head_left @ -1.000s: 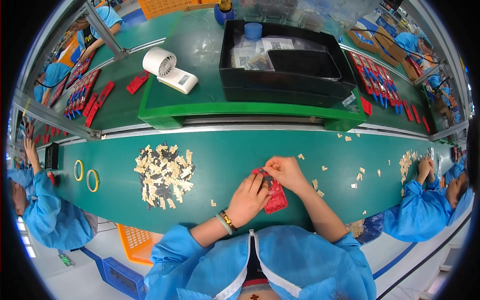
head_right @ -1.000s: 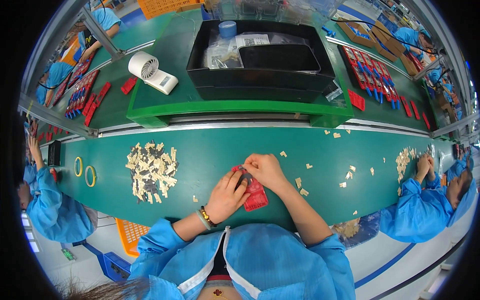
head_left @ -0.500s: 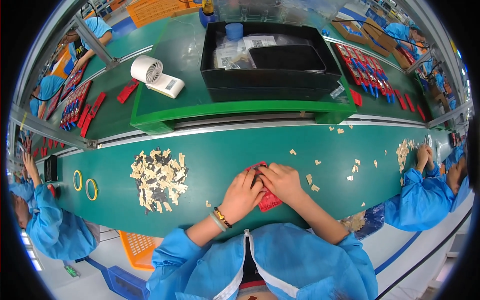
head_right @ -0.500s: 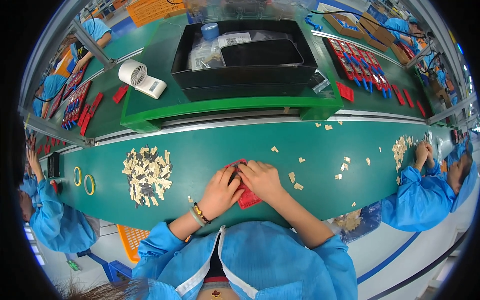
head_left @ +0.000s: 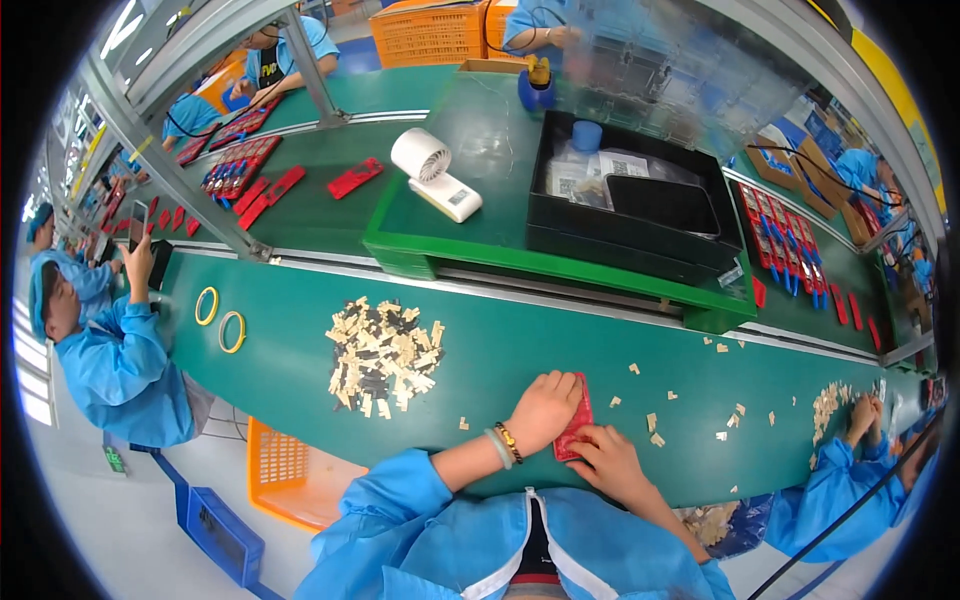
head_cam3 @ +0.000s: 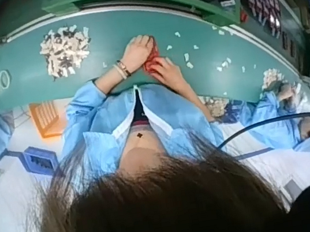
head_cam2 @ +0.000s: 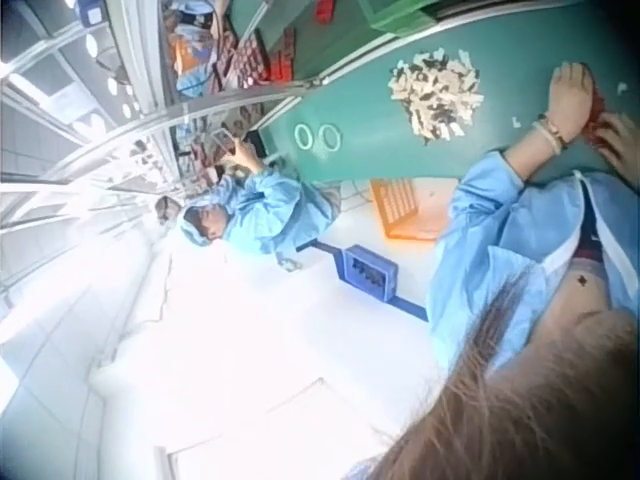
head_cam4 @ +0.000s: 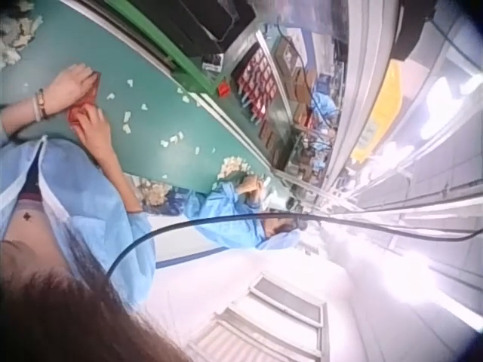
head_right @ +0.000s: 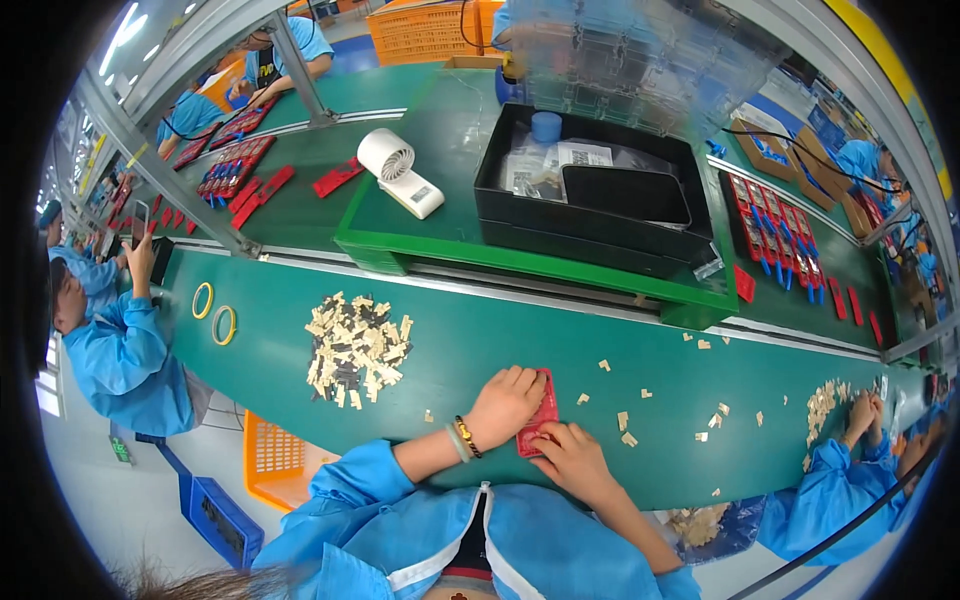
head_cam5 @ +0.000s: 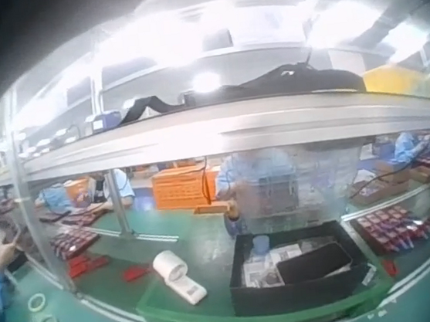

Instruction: The person assembles small electronic components into red housings by hand, working on an assembly line.

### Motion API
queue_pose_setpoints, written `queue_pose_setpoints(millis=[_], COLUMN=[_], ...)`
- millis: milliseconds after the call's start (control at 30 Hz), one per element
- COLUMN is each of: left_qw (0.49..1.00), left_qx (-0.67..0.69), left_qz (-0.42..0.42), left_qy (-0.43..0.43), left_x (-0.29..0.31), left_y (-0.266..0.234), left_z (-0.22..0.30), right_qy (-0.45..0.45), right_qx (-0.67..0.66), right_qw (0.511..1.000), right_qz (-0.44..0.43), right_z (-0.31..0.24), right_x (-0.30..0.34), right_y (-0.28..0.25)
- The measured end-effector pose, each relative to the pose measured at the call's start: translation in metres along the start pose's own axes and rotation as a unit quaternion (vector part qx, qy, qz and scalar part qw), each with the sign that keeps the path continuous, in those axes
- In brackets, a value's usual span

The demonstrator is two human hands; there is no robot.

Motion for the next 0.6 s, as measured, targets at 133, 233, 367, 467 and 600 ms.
queue_pose_setpoints(millis=[133, 233, 367, 467, 600], left_qw=[1.0, 1.0, 0.999, 0.997, 0.999], left_qx=[-0.022, -0.02, -0.001, 0.005, 0.007], left_qz=[-0.012, -0.015, -0.043, -0.053, -0.032], left_qy=[-0.009, -0.007, 0.009, 0.06, 0.008], left_x=[0.003, -0.005, -0.011, -0.01, 0.006], left_y=[0.005, 0.009, 0.024, 0.019, -0.002], left_z=[0.003, 0.003, 0.0, -0.003, -0.01], right_qy=[-0.001, 0.011, 0.009, -0.027, -0.062], right_qx=[-0.009, -0.005, 0.012, 0.001, 0.029], right_qw=[1.0, 1.0, 0.999, 1.0, 0.998], right_qz=[0.006, 0.022, 0.035, -0.002, -0.006], right_z=[-0.004, 0.002, 0.011, 0.007, -0.006], right_x=[0.0, 0.004, 0.001, -0.005, -0.005], right_y=[0.005, 0.006, 0.004, 0.005, 0.015])
Point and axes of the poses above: each hand's wrist, its own x-axis away from the middle knuckle, its own y-axis out of the palm, z = x × y, the point moved 1 cm from there along -x, towards the middle knuckle, and after that the axes turned 12 degrees about y, right-handed, at the moved point
